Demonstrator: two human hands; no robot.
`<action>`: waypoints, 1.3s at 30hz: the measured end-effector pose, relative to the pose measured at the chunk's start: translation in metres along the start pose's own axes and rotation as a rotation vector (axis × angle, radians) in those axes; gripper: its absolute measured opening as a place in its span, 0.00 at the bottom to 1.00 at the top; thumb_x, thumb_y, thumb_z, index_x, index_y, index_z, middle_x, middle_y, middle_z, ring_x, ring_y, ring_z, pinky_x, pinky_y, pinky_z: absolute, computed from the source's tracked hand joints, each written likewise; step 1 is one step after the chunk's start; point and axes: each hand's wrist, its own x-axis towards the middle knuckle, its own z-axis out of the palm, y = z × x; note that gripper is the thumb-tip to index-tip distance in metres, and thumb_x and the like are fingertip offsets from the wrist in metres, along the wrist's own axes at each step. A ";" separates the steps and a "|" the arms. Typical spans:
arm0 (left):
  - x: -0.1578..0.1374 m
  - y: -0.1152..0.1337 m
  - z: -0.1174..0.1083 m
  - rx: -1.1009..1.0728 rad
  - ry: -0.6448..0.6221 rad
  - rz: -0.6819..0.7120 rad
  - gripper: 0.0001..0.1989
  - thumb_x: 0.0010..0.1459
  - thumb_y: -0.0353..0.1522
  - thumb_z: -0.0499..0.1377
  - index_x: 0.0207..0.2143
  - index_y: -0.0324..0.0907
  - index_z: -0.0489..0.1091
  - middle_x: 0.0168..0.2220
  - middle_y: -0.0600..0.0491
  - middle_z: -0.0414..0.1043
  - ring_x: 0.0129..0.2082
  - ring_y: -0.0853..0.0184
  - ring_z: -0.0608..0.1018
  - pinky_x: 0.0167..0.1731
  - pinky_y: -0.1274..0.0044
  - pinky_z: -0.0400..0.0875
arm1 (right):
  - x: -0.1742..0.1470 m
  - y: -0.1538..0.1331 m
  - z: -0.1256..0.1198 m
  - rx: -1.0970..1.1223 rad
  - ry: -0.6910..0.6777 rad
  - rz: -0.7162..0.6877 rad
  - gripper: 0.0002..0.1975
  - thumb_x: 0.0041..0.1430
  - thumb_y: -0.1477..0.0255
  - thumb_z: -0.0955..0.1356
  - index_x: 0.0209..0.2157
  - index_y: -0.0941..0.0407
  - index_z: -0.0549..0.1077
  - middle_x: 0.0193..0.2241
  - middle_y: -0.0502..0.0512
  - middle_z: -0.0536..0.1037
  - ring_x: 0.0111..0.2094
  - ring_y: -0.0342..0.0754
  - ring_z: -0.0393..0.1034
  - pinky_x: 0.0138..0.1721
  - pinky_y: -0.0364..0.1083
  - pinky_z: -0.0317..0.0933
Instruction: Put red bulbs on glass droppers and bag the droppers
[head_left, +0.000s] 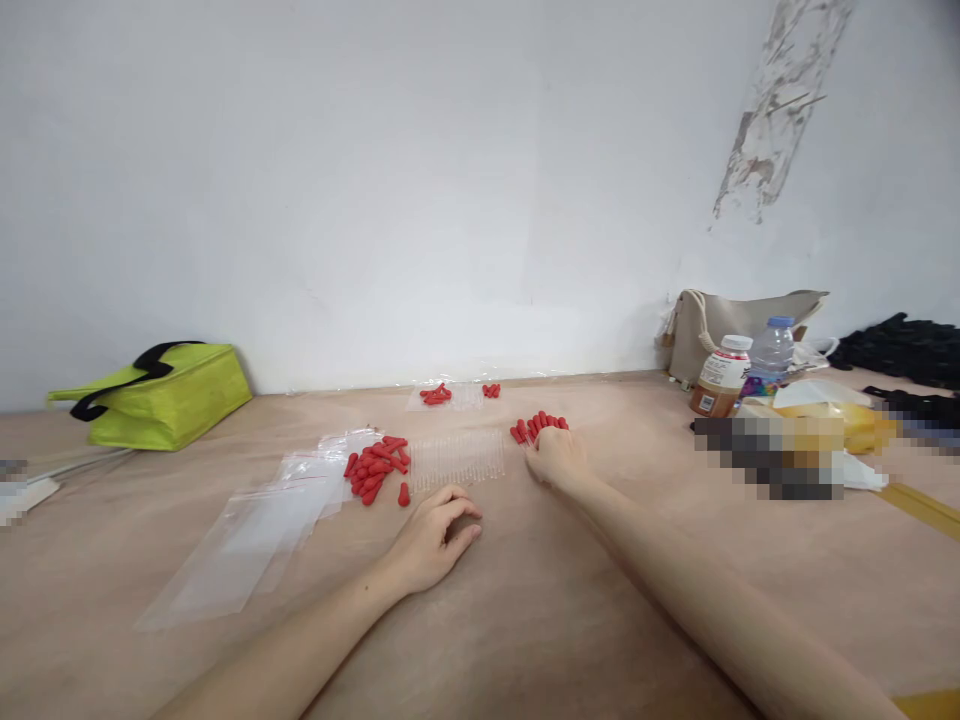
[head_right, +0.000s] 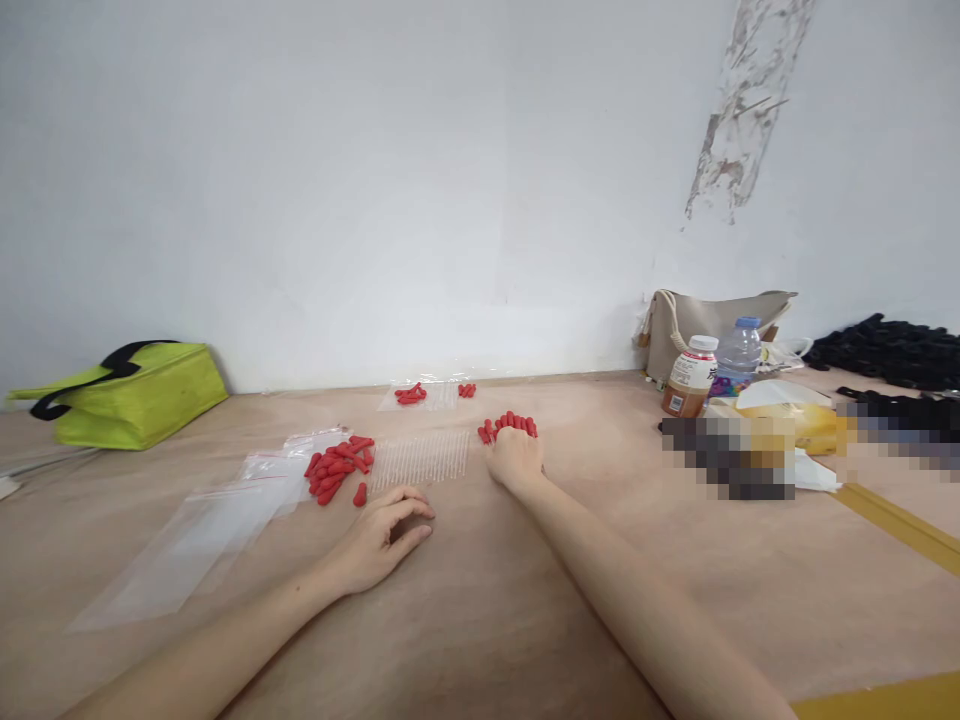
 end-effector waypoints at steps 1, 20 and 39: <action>0.000 0.000 0.000 0.002 0.000 -0.001 0.07 0.55 0.30 0.52 0.36 0.43 0.68 0.37 0.51 0.66 0.36 0.65 0.70 0.38 0.73 0.64 | 0.000 -0.001 0.002 -0.019 0.022 0.010 0.14 0.54 0.67 0.59 0.29 0.60 0.73 0.29 0.62 0.74 0.34 0.52 0.67 0.33 0.47 0.52; 0.008 -0.014 -0.033 0.437 0.237 -0.362 0.14 0.49 0.41 0.56 0.32 0.41 0.58 0.35 0.50 0.61 0.35 0.60 0.68 0.31 0.73 0.63 | 0.002 -0.027 0.017 -0.005 0.027 -0.034 0.10 0.50 0.71 0.61 0.33 0.59 0.69 0.31 0.59 0.75 0.35 0.51 0.68 0.35 0.47 0.50; 0.008 -0.035 -0.052 0.460 0.004 -0.548 0.06 0.50 0.24 0.54 0.33 0.39 0.61 0.33 0.47 0.66 0.35 0.59 0.71 0.32 0.73 0.62 | 0.021 -0.040 0.017 0.134 -0.073 0.123 0.11 0.47 0.75 0.63 0.35 0.60 0.71 0.35 0.62 0.75 0.38 0.55 0.68 0.38 0.50 0.53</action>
